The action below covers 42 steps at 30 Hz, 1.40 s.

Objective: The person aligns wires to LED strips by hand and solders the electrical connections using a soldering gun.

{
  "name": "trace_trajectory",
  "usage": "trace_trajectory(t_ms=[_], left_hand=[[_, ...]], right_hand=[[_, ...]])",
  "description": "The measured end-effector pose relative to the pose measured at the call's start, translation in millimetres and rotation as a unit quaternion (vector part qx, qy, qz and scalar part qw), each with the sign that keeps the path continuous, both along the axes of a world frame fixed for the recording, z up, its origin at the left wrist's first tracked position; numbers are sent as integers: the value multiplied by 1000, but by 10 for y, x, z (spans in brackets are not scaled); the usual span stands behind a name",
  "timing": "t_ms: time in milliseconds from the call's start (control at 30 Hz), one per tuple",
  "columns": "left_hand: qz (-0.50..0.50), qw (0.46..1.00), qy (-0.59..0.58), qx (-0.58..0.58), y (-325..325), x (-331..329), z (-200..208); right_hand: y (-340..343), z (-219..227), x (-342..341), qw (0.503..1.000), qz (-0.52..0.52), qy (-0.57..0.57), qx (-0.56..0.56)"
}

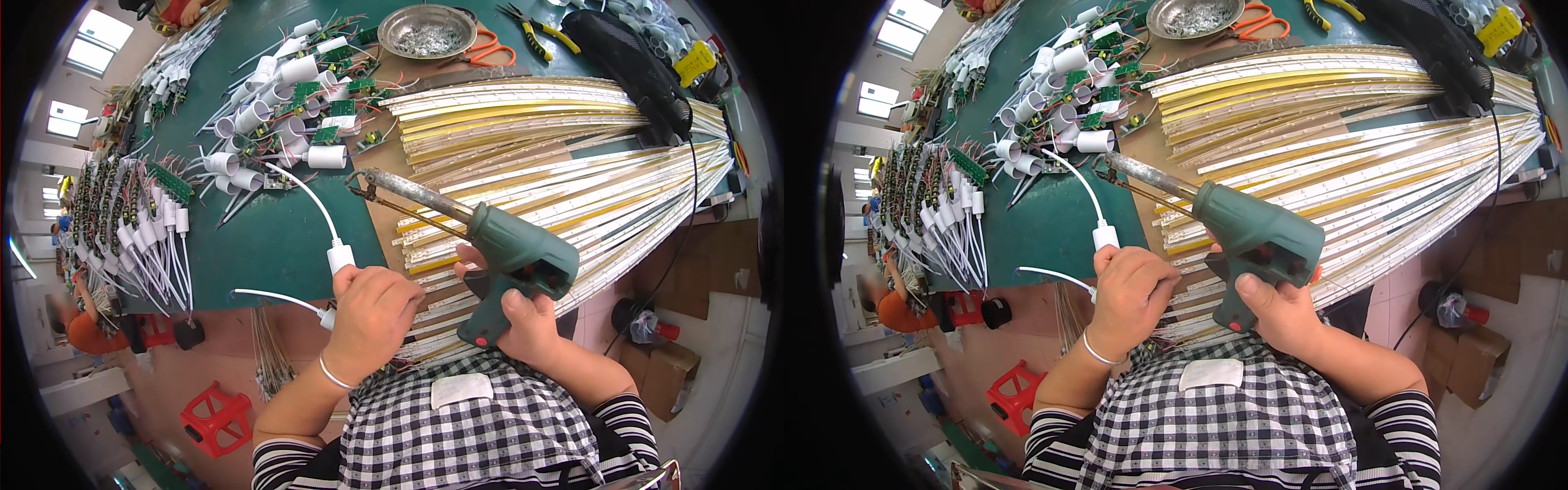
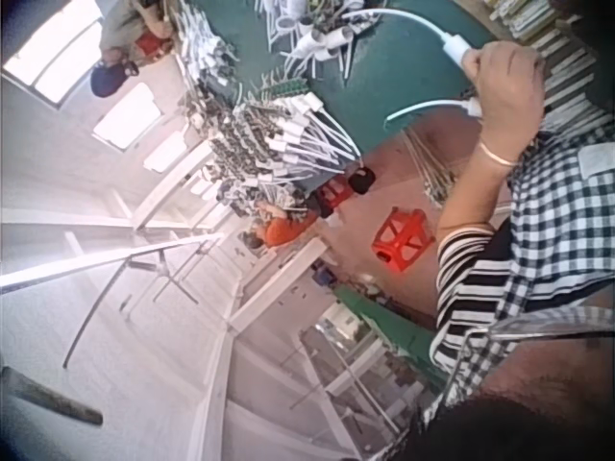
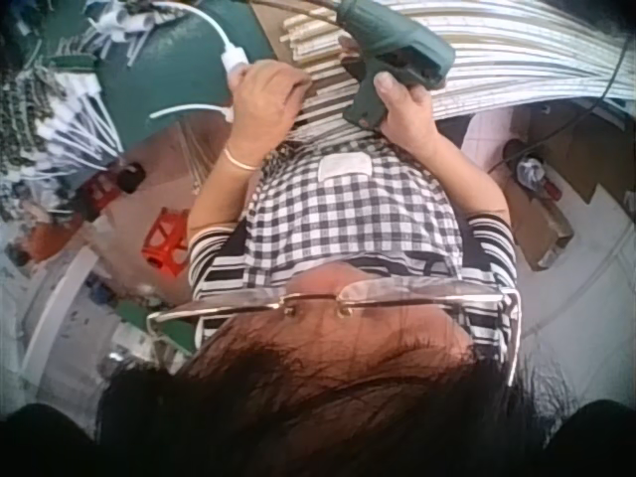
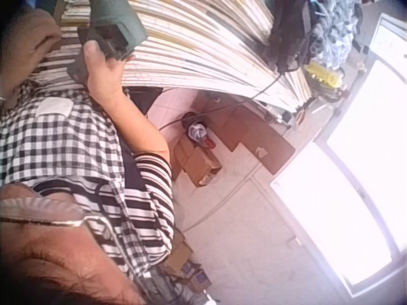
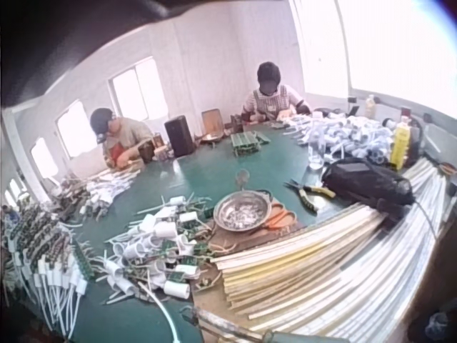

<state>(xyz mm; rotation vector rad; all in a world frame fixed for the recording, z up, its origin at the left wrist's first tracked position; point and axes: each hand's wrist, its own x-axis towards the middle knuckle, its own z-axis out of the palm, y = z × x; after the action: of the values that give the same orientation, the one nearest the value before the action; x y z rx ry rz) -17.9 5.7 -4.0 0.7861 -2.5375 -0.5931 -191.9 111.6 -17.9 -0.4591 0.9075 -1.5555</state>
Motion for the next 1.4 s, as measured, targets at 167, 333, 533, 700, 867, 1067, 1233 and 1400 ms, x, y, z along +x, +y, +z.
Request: trace_trajectory(t_ms=[167,333,533,700,867,1067,1233,1400], left_hand=[[12,999,-25,-22,12,-46,-2],[-6,999,-24,-29,-16,-61,-47],[4,999,-30,-40,-27,-39,-47],[-2,997,-53,-47,-60,-34,-27],[-11,998,-54,-42,-86,-55,-2],[-13,998,-52,-33,-104,-24,-6],[-7,998,-48,-41,-91,-32,-22],[-9,997,-55,-52,-95,-30,-35]], right_hand=[[4,-52,-6,1000,3,16,-7],[16,-48,-14,999,16,48,-13],[47,-73,-15,997,33,64,9],[22,-67,-6,997,23,65,-22],[14,-38,10,998,3,54,-21],[92,208,-105,998,-28,63,10],[890,81,-607,958,94,263,60],[950,85,-659,823,175,540,-13]])
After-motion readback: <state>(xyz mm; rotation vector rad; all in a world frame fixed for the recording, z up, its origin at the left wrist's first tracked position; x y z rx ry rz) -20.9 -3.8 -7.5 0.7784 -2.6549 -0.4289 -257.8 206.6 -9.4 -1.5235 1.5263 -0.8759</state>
